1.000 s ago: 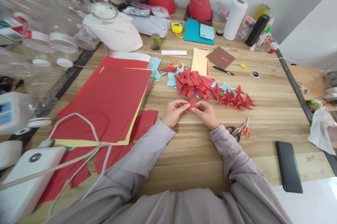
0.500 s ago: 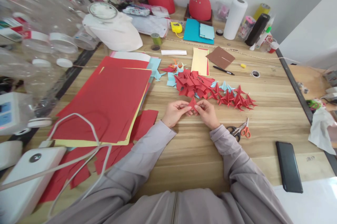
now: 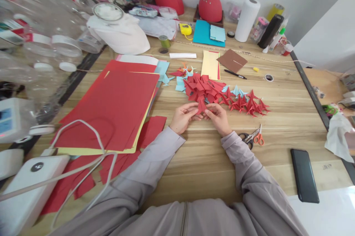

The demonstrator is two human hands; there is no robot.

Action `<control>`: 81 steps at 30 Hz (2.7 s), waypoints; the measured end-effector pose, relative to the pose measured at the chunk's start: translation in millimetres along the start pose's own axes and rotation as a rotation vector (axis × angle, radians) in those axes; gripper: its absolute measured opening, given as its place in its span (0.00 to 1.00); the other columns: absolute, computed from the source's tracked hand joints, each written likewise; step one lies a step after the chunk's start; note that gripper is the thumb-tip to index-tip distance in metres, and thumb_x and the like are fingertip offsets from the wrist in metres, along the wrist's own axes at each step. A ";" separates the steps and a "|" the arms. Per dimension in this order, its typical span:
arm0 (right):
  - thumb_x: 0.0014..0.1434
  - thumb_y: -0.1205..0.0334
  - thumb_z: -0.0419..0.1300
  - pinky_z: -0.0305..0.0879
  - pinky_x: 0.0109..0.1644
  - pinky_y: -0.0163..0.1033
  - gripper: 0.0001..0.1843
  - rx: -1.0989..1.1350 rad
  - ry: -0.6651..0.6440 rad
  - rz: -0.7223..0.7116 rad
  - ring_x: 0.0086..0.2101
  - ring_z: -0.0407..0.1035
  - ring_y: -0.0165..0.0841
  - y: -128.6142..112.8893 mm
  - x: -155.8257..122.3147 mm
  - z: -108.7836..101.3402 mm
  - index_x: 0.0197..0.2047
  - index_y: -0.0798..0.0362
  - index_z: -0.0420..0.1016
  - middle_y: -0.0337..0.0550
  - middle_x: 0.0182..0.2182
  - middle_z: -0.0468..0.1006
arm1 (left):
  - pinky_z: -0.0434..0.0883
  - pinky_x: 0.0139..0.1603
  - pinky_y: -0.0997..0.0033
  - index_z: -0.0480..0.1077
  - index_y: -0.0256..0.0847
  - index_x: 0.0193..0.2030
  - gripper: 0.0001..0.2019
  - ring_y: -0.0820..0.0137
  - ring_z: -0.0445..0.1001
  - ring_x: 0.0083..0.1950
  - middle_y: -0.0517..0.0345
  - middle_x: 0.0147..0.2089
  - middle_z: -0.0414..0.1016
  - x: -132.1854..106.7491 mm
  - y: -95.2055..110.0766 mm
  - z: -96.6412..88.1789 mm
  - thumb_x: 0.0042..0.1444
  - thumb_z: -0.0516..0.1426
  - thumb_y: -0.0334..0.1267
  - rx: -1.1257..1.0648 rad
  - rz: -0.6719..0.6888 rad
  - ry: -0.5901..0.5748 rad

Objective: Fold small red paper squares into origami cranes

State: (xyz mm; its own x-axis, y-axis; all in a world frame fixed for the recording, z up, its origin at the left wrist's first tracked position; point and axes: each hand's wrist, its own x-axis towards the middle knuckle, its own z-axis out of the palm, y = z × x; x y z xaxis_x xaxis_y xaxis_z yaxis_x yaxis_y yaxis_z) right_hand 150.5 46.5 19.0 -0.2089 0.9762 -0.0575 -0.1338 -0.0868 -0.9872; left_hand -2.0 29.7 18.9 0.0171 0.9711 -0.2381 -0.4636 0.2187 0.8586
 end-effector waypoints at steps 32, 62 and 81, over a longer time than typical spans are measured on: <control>0.38 0.47 0.71 0.66 0.25 0.33 0.20 -0.098 0.006 0.049 0.20 0.68 0.27 1.5 1.7 1.9 0.26 0.54 0.74 0.36 0.19 0.75 | 0.69 0.38 0.70 0.65 0.39 0.36 0.22 0.71 0.74 0.32 0.60 0.30 0.76 0.4 0.8 0.8 0.33 0.68 0.35 0.207 0.100 0.068; 0.46 0.46 0.67 0.66 0.25 0.34 0.19 -0.068 -0.025 0.055 0.18 0.67 0.27 -3.9 -1.4 0.2 0.22 0.54 0.73 0.39 0.17 0.76 | 0.69 0.32 0.74 0.73 0.37 0.36 0.21 0.75 0.72 0.26 0.63 0.24 0.75 1.5 3.3 1.1 0.33 0.70 0.38 -0.027 0.024 0.072; 0.48 0.44 0.65 0.64 0.22 0.33 0.20 -0.230 -0.159 0.026 0.17 0.65 0.26 -3.3 -4.1 1.6 0.23 0.54 0.72 0.37 0.16 0.74 | 0.71 0.37 0.71 0.71 0.37 0.43 0.24 0.73 0.75 0.29 0.61 0.28 0.78 -0.9 3.1 0.7 0.36 0.69 0.35 0.042 0.061 0.010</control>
State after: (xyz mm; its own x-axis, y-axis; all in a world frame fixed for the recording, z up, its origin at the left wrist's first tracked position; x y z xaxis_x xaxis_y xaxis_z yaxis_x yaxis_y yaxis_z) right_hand 150.3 42.5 22.7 -0.3608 0.9294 -0.0776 0.0933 -0.0468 -0.9945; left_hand -2.9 29.6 22.1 -0.0193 0.9818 -0.1889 -0.4257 0.1629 0.8901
